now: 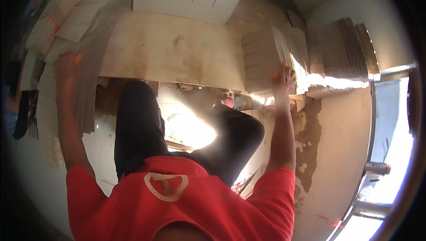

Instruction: The person sits on the floor and repeatedly separates individual cardboard sheets from a pre-scored stack. They lift each sheet, peel it away from the underlying layers, and place it aside. The process is continuous and repetitive.

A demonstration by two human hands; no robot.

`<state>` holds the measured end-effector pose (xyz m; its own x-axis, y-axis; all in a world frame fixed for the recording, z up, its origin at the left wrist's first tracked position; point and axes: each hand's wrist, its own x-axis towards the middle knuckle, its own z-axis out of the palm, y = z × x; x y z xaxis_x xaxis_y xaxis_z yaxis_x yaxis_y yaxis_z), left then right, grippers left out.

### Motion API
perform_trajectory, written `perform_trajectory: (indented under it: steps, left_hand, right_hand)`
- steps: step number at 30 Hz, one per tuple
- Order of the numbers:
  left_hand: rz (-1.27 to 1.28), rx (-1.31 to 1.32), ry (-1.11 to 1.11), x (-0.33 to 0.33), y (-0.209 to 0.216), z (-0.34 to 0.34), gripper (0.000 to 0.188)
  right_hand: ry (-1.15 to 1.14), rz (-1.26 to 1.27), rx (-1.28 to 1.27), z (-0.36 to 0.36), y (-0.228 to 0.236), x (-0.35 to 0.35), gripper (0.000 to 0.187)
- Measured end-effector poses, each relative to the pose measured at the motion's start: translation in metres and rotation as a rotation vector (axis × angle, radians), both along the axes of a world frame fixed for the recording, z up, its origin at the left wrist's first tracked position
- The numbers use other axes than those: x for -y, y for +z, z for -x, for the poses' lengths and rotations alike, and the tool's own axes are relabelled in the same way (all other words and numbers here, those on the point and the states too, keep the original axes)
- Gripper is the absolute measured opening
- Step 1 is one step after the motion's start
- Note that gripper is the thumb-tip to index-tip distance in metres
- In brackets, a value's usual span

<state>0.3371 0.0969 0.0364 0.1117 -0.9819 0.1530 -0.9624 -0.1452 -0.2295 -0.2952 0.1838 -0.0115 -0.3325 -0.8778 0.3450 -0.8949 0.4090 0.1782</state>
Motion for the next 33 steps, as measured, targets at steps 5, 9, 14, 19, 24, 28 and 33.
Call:
perform_trajectory:
  steps: [5, 9, 14, 19, 24, 28, 33]
  left_hand:
    - [0.251, -0.08, -0.25, -0.001, 0.001, 0.018, 0.019]
    - [0.305, -0.232, -0.469, 0.007, 0.0, 0.046, 0.025]
    - [-0.011, -0.273, -0.445, 0.02, 0.026, 0.138, 0.028]
    - [0.263, -0.622, -0.77, 0.09, -0.022, 0.184, 0.031]
    - [0.261, -0.646, -0.928, 0.17, -0.034, 0.264, 0.047]
    - [0.189, -0.535, -0.965, 0.225, -0.042, 0.314, 0.056]
    - [0.25, -0.408, -0.953, 0.275, -0.07, 0.34, 0.059]
  right_hand:
    - [-0.02, -0.069, 0.059, 0.017, 0.004, 0.007, 0.043]
    - [-0.065, 0.023, 0.234, 0.028, 0.011, 0.019, 0.031]
    - [-0.127, 0.216, 0.391, -0.002, 0.042, 0.014, 0.024]
    - [0.209, 0.731, 0.59, -0.046, 0.064, 0.028, 0.016]
    - [0.189, 0.876, 0.644, -0.097, 0.082, 0.063, 0.031]
    - [0.231, 0.901, 0.631, -0.099, 0.066, 0.083, 0.039]
    - [0.199, 0.864, 0.795, -0.104, 0.054, 0.096, 0.039]
